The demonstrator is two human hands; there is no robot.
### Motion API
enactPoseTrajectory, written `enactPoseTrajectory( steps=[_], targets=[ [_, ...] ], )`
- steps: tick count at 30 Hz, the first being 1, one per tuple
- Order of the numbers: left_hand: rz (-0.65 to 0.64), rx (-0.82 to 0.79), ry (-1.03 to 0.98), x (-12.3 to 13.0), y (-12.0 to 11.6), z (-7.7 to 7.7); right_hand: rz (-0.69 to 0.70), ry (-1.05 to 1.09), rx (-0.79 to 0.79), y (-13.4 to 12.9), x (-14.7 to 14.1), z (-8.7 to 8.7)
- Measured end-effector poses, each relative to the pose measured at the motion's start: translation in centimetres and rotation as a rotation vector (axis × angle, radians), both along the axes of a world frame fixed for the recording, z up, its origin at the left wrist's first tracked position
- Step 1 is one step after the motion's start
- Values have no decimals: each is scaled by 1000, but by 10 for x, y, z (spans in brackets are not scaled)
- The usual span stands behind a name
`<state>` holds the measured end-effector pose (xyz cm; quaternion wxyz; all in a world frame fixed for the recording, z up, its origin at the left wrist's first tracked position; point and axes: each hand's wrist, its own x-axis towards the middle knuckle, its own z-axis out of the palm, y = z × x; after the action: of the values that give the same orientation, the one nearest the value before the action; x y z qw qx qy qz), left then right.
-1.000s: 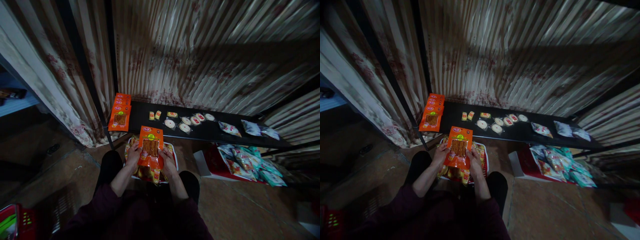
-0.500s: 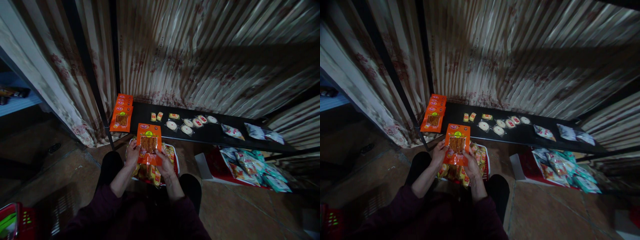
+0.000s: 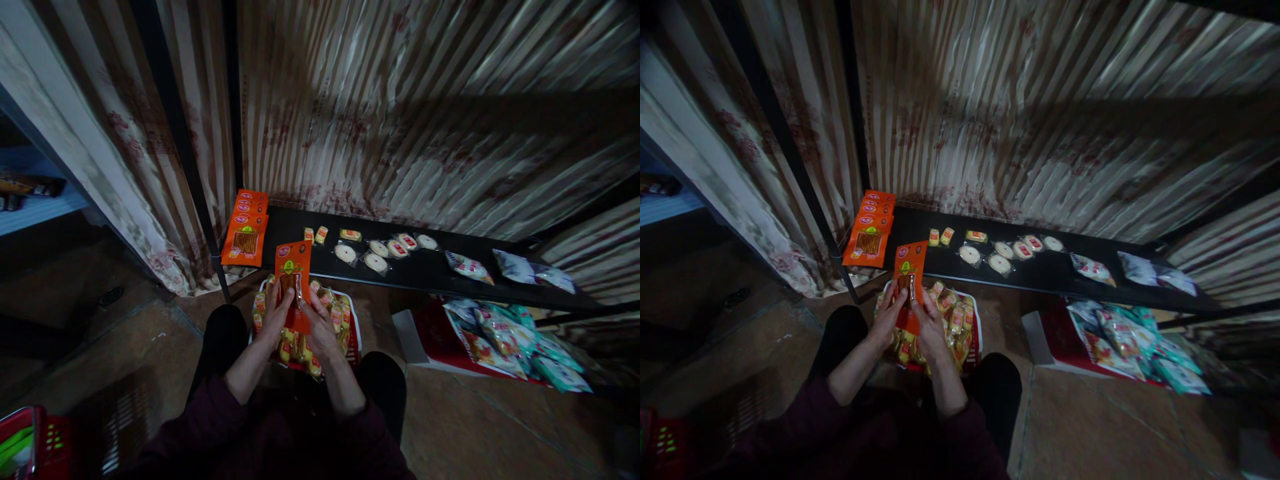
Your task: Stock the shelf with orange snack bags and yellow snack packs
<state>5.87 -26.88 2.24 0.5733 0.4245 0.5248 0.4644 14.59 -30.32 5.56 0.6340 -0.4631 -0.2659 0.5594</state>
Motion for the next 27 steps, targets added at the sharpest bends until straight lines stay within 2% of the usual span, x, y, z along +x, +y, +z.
enactPoseTrajectory(
  steps=[2,6,10,14,18,24,27],
  targets=[
    [-14,-5,-80,1,-1,3,-6,-106,58,1,-5,-2],
    [-53,-83,-434,1,-3,14,35,-318,111,2,-12,-4],
    [4,-219,-671,-2,-4,21,74,-562,183,2,-15,-4],
    [27,-284,-765,-8,-2,23,35,-744,231,1,-16,-6],
    [76,-375,-813,-19,2,24,-29,-823,258,-1,-13,-4],
    [-47,-367,-912,-32,3,25,-231,-969,210,0,0,-6],
    [-87,-377,-977,-35,3,22,-260,-1000,141,2,8,-12]
  ],
)
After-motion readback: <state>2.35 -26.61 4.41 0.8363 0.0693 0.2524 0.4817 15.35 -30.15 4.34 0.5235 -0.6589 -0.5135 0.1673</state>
